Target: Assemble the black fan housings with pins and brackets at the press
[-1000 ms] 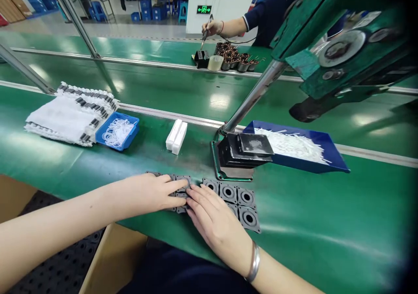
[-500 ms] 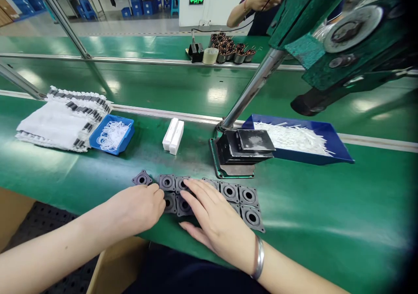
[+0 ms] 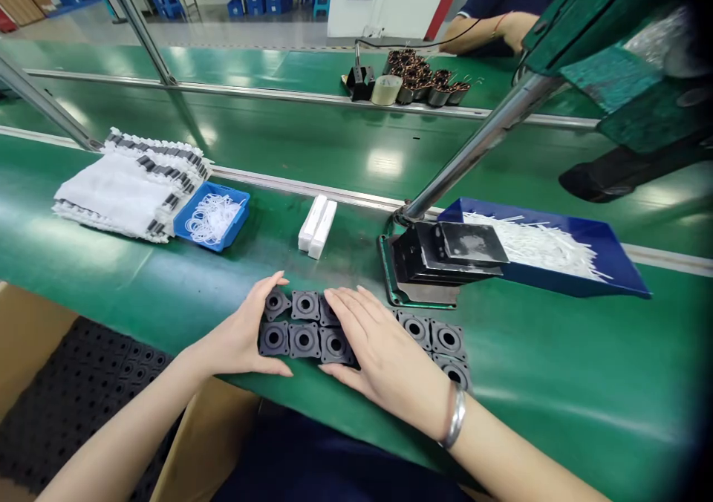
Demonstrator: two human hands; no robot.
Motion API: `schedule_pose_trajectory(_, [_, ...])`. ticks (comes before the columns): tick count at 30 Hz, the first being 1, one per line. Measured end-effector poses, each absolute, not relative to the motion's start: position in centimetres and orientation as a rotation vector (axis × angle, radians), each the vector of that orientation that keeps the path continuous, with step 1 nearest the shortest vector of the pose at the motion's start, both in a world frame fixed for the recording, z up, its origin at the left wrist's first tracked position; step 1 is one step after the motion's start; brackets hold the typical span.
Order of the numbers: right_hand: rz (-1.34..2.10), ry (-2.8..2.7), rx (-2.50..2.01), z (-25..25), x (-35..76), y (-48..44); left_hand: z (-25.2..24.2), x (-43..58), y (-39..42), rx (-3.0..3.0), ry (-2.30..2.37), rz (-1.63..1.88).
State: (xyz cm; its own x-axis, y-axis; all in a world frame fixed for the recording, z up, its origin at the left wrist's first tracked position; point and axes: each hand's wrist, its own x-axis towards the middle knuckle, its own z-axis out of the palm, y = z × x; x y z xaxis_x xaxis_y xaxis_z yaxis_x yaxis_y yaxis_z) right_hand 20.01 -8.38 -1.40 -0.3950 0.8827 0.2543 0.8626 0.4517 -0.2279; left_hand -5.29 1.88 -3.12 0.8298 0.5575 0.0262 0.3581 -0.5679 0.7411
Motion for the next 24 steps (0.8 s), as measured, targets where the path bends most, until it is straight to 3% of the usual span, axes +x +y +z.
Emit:
schedule_pose_trajectory(12, [0.081, -2.391, -1.514, -1.1, 20.0, -8.5, -3.6, -5.5, 2.8, 2.075, 0.612, 0.474])
schedule_pose_trajectory(24, [0.323, -2.559, -1.347, 0.8, 18.3, -6.3, -3.4, -6.3, -1.6, 2.603, 0.813, 0.723])
